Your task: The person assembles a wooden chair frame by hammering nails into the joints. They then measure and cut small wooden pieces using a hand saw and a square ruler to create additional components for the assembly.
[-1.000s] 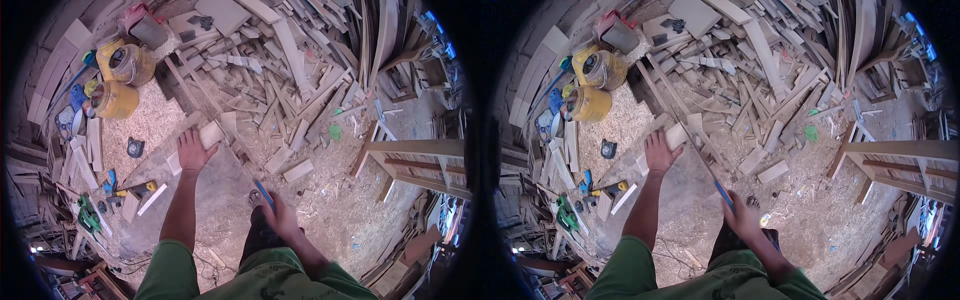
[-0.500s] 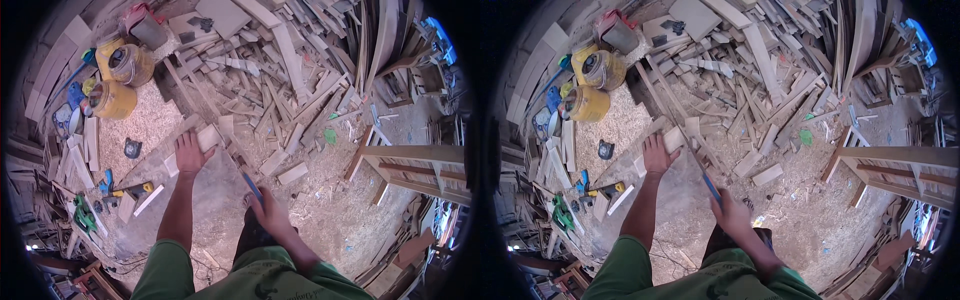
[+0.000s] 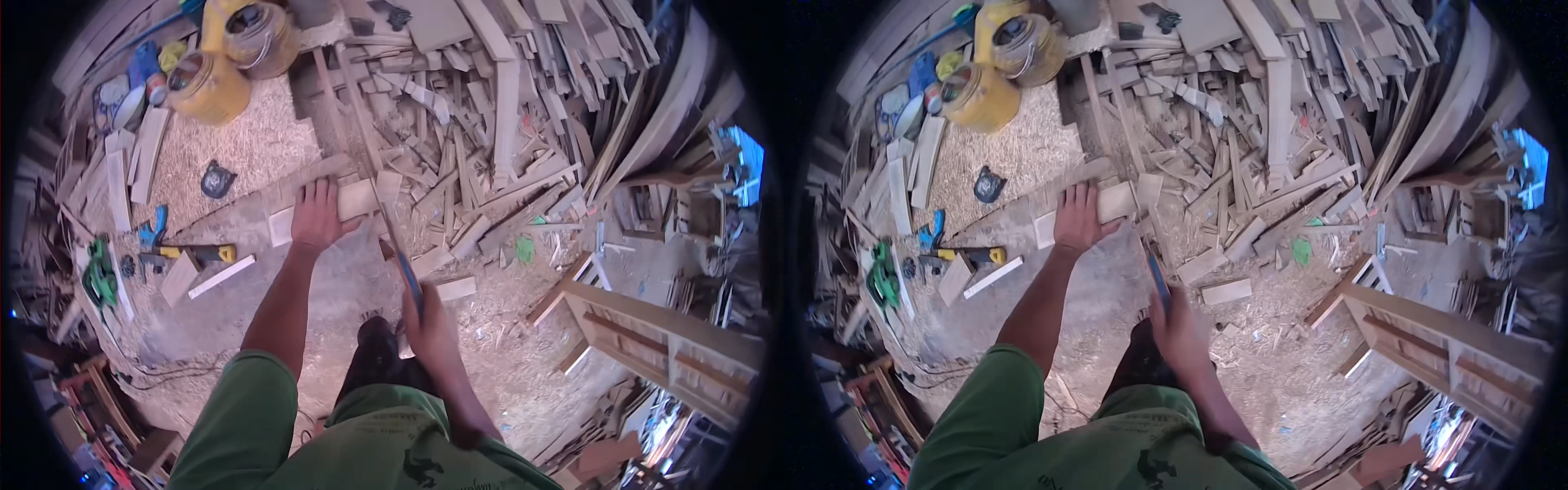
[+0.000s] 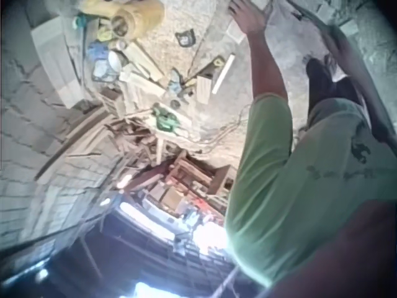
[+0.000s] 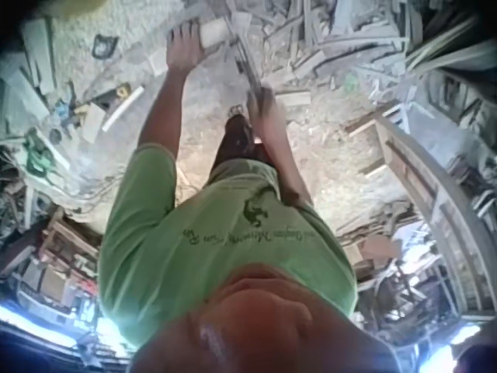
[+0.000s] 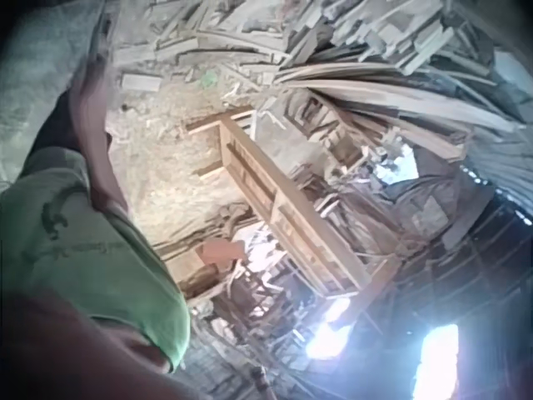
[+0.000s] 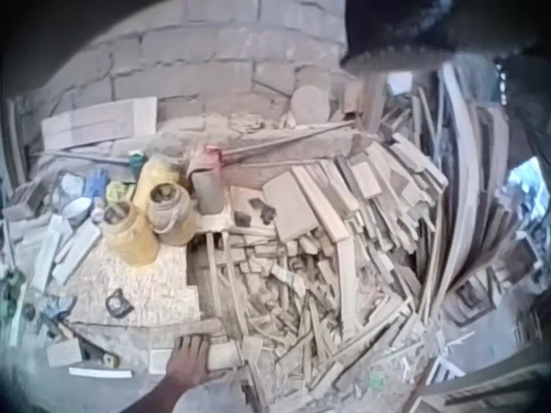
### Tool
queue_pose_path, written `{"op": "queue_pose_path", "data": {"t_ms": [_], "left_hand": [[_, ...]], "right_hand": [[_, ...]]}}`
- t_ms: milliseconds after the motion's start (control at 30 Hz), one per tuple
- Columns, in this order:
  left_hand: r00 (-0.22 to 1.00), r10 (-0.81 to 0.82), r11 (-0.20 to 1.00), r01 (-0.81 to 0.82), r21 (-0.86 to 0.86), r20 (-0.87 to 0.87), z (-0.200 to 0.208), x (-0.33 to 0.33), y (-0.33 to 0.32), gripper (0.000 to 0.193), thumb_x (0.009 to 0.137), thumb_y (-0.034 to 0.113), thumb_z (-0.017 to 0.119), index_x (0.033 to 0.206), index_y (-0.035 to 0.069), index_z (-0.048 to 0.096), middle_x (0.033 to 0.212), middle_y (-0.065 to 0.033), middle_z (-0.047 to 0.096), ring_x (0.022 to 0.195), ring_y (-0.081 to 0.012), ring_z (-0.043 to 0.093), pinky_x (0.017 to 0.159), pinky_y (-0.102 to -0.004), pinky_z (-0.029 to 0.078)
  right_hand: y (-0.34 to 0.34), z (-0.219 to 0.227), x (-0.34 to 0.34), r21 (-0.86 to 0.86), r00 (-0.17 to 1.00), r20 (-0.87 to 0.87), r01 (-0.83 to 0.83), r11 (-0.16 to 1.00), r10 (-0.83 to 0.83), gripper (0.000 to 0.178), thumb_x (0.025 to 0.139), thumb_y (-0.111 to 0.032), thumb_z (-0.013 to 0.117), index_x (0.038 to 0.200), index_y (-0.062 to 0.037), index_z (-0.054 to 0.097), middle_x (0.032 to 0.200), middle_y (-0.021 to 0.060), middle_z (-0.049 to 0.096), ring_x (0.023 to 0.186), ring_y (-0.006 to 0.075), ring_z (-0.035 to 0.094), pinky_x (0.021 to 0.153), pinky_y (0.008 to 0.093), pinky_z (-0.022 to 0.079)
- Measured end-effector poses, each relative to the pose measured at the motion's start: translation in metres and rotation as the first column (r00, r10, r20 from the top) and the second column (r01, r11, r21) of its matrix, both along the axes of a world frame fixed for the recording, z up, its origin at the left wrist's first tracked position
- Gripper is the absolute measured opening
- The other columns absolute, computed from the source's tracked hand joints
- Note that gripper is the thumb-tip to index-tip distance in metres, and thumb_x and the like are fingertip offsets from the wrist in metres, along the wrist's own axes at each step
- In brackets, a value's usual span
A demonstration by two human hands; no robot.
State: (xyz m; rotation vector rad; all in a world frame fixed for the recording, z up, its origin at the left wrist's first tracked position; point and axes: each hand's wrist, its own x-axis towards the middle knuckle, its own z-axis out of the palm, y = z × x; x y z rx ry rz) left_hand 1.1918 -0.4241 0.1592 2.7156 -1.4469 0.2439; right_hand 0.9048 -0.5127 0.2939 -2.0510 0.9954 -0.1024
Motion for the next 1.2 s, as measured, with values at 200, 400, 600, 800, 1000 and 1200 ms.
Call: {"op": "queue_pose_path", "data": {"t_ms": [200,400,600,800,1000,1200], "left_hand": [[0.998,0.013,0.999,-0.015,-0.030,-0.059,0.000,0.001,0.002,0.114,0.082,0.077,0.078,0.156,-0.007,0.053,0.142,-0.0214,0.056,0.132,-0.0389,0.054,0.117,-0.0542,0.042],[0.998,-0.025,0.997,0.021,-0.073,-0.057,0.004,0.006,-0.006,0.116,0.081,0.077,0.078,0.156,-0.007,0.052,0.139,-0.0201,0.057,0.129,-0.0386,0.054,0.116,-0.0538,0.042],[0.991,0.038,0.999,-0.035,0.025,-0.132,0.002,0.000,0.005,0.117,0.081,0.079,0.077,0.158,-0.006,0.051,0.139,-0.0195,0.057,0.131,-0.0376,0.054,0.117,-0.0533,0.042],[0.996,0.009,1.000,-0.007,0.019,-0.085,0.003,0.001,-0.003,0.119,0.082,0.080,0.076,0.159,-0.006,0.050,0.141,-0.0204,0.058,0.128,-0.0375,0.055,0.114,-0.0524,0.044],[0.996,-0.005,1.000,0.002,-0.031,-0.084,-0.004,0.004,0.001,0.118,0.079,0.080,0.078,0.157,-0.006,0.052,0.138,-0.0200,0.058,0.127,-0.0379,0.056,0.112,-0.0529,0.045],[0.995,-0.005,0.998,-0.001,-0.062,-0.101,0.003,0.006,0.005,0.121,0.075,0.077,0.083,0.156,-0.006,0.051,0.141,-0.0209,0.058,0.131,-0.0394,0.055,0.114,-0.0549,0.044]], "right_hand": [[0.023,0.040,-0.063,0.088,0.990,-0.134,0.058,0.994,-0.046,0.031,0.109,-0.031,0.068,0.125,-0.0051,0.068,0.082,0.0264,0.075,0.076,0.0514,0.075,0.065,0.0587,0.059],[-0.022,-0.032,0.054,-0.069,0.996,0.088,-0.014,0.998,0.020,0.028,0.111,-0.033,0.065,0.110,-0.0046,0.065,0.076,0.0275,0.070,0.072,0.0540,0.071,0.062,0.0631,0.052],[0.019,0.047,-0.074,0.169,0.988,-0.144,0.080,0.982,-0.056,0.034,0.110,-0.033,0.066,0.123,-0.0012,0.069,0.084,0.0274,0.075,0.072,0.0497,0.074,0.064,0.0568,0.057],[-0.001,-0.025,-0.002,0.016,0.999,0.038,0.018,1.000,-0.018,0.030,0.109,-0.033,0.067,0.116,-0.0032,0.069,0.080,0.0257,0.074,0.072,0.0506,0.073,0.062,0.0603,0.054],[-0.023,-0.034,0.046,-0.030,0.998,0.046,-0.039,0.999,0.041,0.032,0.110,-0.033,0.067,0.112,-0.0012,0.066,0.079,0.0271,0.071,0.071,0.0537,0.070,0.060,0.0617,0.051],[0.010,0.068,-0.064,0.146,0.978,-0.203,0.069,0.987,-0.039,0.034,0.108,-0.032,0.069,0.124,-0.0013,0.069,0.081,0.0266,0.075,0.074,0.0484,0.076,0.063,0.0563,0.057]]}}
